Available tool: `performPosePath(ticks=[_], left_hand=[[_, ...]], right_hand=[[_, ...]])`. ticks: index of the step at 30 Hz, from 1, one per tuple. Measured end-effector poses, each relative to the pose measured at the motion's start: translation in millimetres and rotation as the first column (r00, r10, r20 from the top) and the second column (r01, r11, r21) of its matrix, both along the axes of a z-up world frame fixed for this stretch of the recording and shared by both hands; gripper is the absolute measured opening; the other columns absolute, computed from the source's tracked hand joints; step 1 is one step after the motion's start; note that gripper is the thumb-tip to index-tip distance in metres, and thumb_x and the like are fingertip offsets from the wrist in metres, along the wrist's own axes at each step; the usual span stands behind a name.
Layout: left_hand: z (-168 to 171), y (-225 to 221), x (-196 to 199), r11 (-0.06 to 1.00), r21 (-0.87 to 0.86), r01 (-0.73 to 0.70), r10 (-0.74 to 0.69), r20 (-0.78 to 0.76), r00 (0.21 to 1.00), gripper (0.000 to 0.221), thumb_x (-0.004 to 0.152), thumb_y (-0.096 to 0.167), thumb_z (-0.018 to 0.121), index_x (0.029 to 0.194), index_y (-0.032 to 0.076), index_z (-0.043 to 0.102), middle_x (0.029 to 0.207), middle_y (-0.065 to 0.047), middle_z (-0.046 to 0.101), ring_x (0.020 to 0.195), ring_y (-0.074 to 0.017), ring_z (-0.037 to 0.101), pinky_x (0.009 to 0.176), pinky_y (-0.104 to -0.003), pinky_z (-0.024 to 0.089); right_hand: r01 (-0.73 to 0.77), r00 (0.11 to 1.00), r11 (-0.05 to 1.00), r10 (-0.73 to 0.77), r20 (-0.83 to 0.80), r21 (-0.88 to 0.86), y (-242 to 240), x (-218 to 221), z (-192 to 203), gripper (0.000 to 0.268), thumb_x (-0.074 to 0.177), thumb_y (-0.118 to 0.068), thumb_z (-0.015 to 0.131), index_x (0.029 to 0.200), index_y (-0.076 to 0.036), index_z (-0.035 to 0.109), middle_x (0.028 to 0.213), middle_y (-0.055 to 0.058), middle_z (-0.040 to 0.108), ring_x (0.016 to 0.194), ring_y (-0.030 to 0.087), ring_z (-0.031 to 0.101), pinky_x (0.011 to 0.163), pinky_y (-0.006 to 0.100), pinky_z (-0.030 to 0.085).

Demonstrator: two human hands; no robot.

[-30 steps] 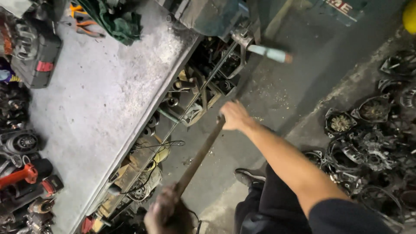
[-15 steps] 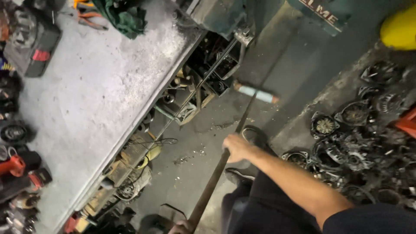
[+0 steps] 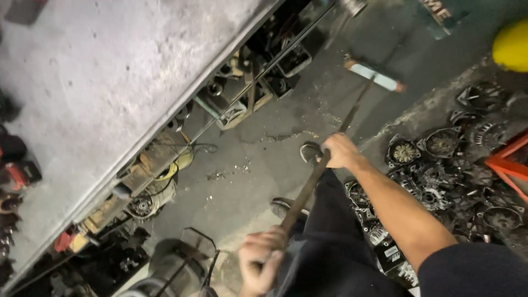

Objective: Sweeping metal debris and dust off a workshop floor into a dustpan using a broom.

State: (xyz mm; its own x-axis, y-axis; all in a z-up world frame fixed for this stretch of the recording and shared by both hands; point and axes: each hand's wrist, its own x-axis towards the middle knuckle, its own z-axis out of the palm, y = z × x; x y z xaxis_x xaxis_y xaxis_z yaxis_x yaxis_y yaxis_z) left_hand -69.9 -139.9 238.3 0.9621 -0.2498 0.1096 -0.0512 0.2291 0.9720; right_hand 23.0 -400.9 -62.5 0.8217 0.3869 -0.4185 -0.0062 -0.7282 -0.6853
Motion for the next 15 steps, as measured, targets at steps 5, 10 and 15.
performPosePath(ticks=[5,10,15], left_hand=[[8.9,43.6,-20.7,0.999,0.032,0.032,-0.032,-0.003,0.999,0.027,0.08,-0.009,0.064,0.061,-0.001,0.046,0.063,-0.014,0.055,0.063,-0.0322,0.06,0.074,-0.049,0.053],[35.0,141.9,-75.0,0.996,0.046,0.081,-0.086,0.128,0.988,0.033,0.081,-0.01,0.065,0.057,0.0,0.045,0.057,-0.013,0.058,0.053,-0.0284,0.061,0.063,-0.047,0.054],[39.5,249.4,-165.6,0.997,-0.024,0.078,-0.068,0.282,0.957,0.041,0.098,0.003,0.057,0.062,0.005,0.04,0.056,-0.008,0.051,0.051,-0.0225,0.055,0.059,-0.043,0.052]], right_hand=[[0.02,0.999,0.998,-0.021,0.023,0.06,69.6,-30.9,-22.5,0.032,0.064,-0.038,0.082,0.072,-0.007,0.075,0.072,0.012,0.07,0.073,0.031,0.071,0.075,0.043,0.056],[0.021,0.943,0.986,-0.075,0.326,0.165,190.3,-95.1,-18.8,0.05,0.057,-0.051,0.088,0.067,-0.004,0.072,0.068,0.019,0.065,0.074,0.041,0.064,0.072,0.05,0.051],[-0.124,0.975,0.954,0.065,0.214,0.274,303.4,-170.1,12.3,0.033,0.051,-0.03,0.085,0.066,-0.004,0.07,0.068,0.02,0.064,0.073,0.042,0.064,0.068,0.051,0.05]])
